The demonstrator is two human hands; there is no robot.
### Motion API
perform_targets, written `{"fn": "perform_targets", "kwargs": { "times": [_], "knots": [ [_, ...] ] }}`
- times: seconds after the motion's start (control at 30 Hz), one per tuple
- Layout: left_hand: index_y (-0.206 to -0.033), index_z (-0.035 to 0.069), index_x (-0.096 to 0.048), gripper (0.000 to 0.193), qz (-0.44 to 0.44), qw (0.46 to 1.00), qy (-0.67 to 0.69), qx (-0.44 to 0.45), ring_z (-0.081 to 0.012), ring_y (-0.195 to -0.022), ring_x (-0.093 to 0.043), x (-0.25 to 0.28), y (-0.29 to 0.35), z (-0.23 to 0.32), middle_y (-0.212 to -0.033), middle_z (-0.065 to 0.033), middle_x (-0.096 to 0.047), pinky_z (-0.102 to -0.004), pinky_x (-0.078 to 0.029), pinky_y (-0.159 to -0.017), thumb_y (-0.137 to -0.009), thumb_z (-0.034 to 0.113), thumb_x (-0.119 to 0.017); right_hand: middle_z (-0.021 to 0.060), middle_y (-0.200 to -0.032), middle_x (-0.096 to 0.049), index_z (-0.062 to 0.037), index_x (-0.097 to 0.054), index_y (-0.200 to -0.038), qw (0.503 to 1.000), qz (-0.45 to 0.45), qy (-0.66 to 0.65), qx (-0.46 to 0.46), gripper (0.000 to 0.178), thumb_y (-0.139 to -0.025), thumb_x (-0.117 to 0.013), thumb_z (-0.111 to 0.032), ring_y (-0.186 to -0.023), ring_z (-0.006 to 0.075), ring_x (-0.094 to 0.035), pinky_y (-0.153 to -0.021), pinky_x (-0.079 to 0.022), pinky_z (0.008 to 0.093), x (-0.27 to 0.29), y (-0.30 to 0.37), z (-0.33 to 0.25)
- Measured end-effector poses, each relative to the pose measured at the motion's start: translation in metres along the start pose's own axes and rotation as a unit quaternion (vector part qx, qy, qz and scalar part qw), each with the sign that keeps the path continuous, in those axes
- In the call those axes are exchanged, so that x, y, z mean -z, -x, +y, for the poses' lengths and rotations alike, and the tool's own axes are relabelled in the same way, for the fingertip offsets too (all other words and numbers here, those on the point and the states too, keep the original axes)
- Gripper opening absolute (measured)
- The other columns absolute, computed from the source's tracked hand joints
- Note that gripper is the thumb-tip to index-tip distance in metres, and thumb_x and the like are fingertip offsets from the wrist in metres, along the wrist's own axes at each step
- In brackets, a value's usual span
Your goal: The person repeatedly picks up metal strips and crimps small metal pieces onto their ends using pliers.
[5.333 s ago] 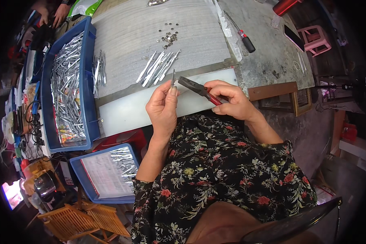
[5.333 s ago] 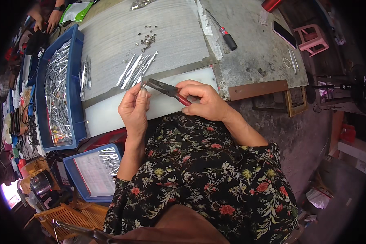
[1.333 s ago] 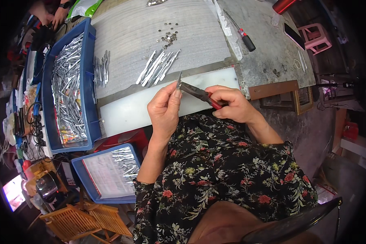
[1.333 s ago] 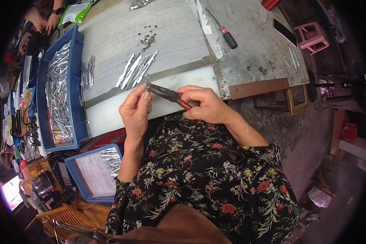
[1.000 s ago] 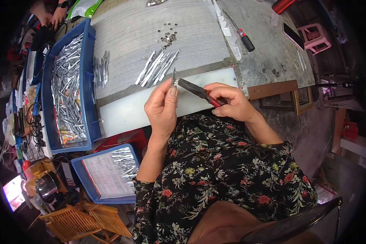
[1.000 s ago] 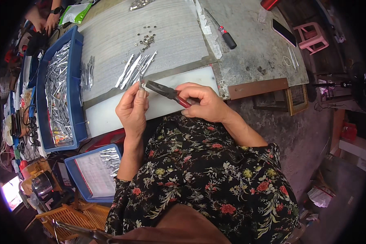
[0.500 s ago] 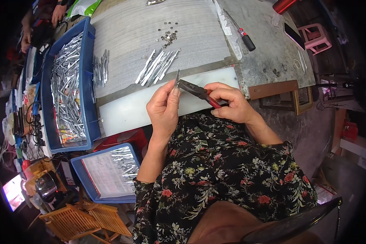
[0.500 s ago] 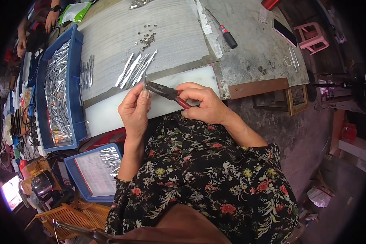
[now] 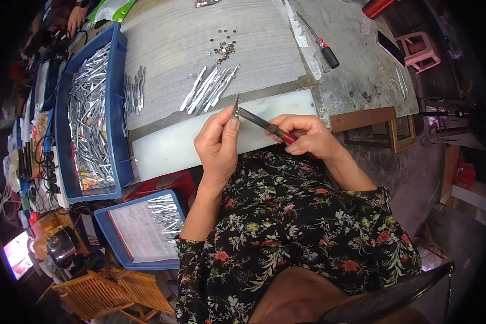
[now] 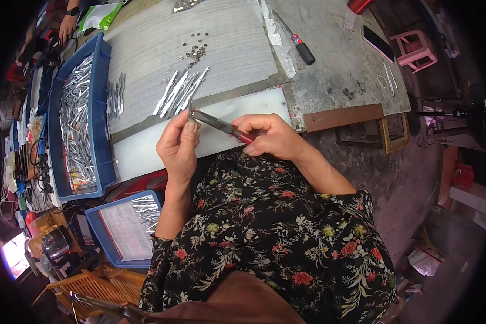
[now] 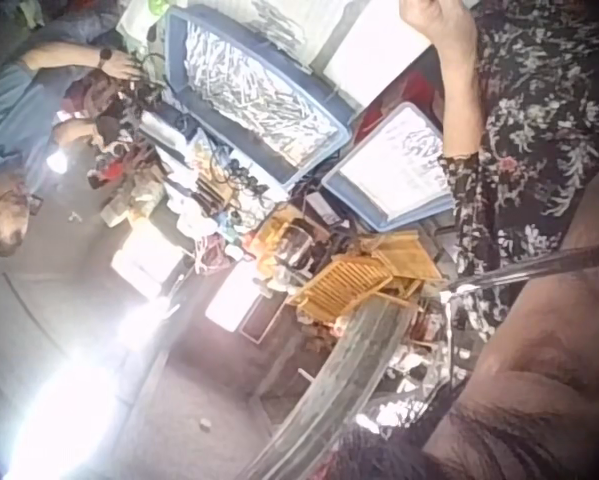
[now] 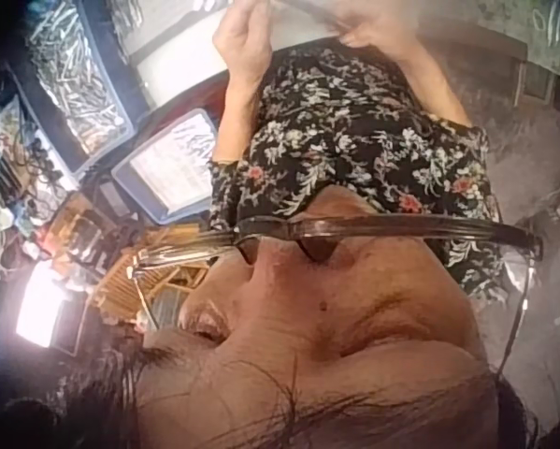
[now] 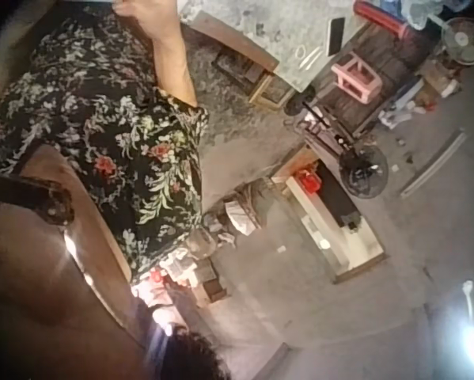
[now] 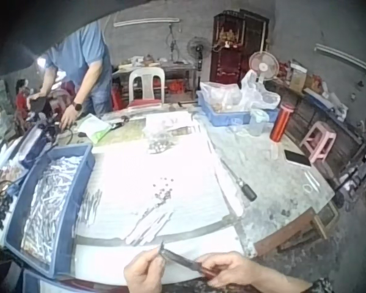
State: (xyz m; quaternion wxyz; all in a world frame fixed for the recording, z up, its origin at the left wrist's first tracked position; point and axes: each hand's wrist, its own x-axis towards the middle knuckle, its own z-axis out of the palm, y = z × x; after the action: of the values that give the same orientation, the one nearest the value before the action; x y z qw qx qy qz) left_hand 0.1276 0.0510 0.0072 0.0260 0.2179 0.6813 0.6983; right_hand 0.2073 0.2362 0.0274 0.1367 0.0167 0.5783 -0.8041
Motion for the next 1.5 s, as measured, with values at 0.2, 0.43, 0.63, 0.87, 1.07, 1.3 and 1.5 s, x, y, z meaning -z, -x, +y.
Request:
{"fn": "perform_targets", "kwargs": {
  "times": [0.2,0.43,0.63,0.87,1.07,1.3,1.5],
  "knots": [
    [-0.104,-0.004,-0.054,0.023,0.025,0.989,0.108,0.094,-0.003,-0.05,-0.039,-0.003,0.001,0.006,-0.071,-0.0019,-0.054,-0.0155,-0.029,-0.043,-0.084,0.006,-0.052,0.0071,-0.101,-0.05,0.0001,-0.054,-0.078,0.965,0.04,0.232,0.113,0.022,-0.058,-0.062,0.0,-0.082,0.0114,-0.048,-0.069,-0.039,0.0231,-0.003,0.001,-0.002],
    [-0.103,-0.004,-0.055,0.021,0.006,0.987,0.106,0.12,-0.0016,-0.061,-0.043,-0.002,0.003,0.006,-0.076,0.0008,-0.055,-0.0146,-0.035,-0.052,-0.084,0.005,-0.052,0.0104,-0.106,-0.049,-0.0003,-0.054,-0.076,0.957,0.04,0.258,0.128,0.021,-0.057,-0.061,0.001,-0.081,0.0123,-0.047,-0.072,-0.038,0.0247,-0.003,0.0,0.001],
    [-0.104,-0.004,-0.054,0.023,0.006,0.991,0.091,0.101,-0.0019,-0.051,-0.038,-0.005,0.002,0.005,-0.07,-0.0003,-0.052,-0.0151,-0.028,-0.043,-0.084,0.006,-0.051,0.0103,-0.099,-0.051,-0.0004,-0.053,-0.076,0.944,0.05,0.3,0.13,0.021,-0.057,-0.062,-0.002,-0.087,0.0171,-0.051,-0.076,-0.04,0.0272,-0.006,0.001,-0.003],
    [-0.104,-0.004,-0.054,0.023,0.009,0.996,0.061,0.063,-0.0027,-0.052,-0.04,-0.004,0.003,-0.002,-0.07,-0.0013,-0.053,-0.015,-0.03,-0.044,-0.084,0.006,-0.052,0.0099,-0.097,-0.052,0.0004,-0.052,-0.073,0.945,0.026,0.297,0.135,0.018,-0.058,-0.061,0.0,-0.082,0.015,-0.05,-0.072,-0.04,0.0265,-0.005,-0.001,-0.006],
    [-0.103,-0.005,-0.055,0.022,0.025,0.999,-0.011,-0.047,-0.0038,-0.052,-0.041,-0.005,0.0,-0.002,-0.069,-0.0017,-0.053,-0.0154,-0.032,-0.045,-0.083,0.005,-0.053,0.0067,-0.098,-0.051,0.0013,-0.052,-0.072,1.0,0.0,0.017,0.006,0.014,-0.059,-0.058,0.003,-0.078,0.0083,-0.047,-0.061,-0.04,0.0206,0.001,-0.003,0.002],
    [-0.103,-0.004,-0.055,0.022,0.044,0.998,0.037,0.017,-0.0055,-0.052,-0.043,0.005,-0.01,0.003,-0.073,-0.003,-0.052,-0.0169,-0.034,-0.045,-0.082,0.004,-0.054,0.013,-0.109,-0.049,0.0031,-0.057,-0.082,0.991,0.045,0.107,0.064,0.027,-0.056,-0.058,-0.002,-0.092,0.0153,-0.049,-0.082,-0.036,0.0264,0.004,-0.001,-0.001],
    [-0.1,-0.001,-0.056,0.024,0.043,0.948,-0.305,-0.075,-0.0227,-0.062,-0.053,0.037,-0.052,-0.007,-0.07,-0.0124,-0.052,-0.0311,-0.042,-0.056,-0.076,0.001,-0.055,0.0102,-0.105,-0.047,0.0033,-0.055,-0.082,0.991,0.044,0.089,0.092,0.025,-0.058,-0.058,0.001,-0.088,0.0125,-0.046,-0.078,-0.036,0.0239,0.015,0.004,0.006]
  ]
}}
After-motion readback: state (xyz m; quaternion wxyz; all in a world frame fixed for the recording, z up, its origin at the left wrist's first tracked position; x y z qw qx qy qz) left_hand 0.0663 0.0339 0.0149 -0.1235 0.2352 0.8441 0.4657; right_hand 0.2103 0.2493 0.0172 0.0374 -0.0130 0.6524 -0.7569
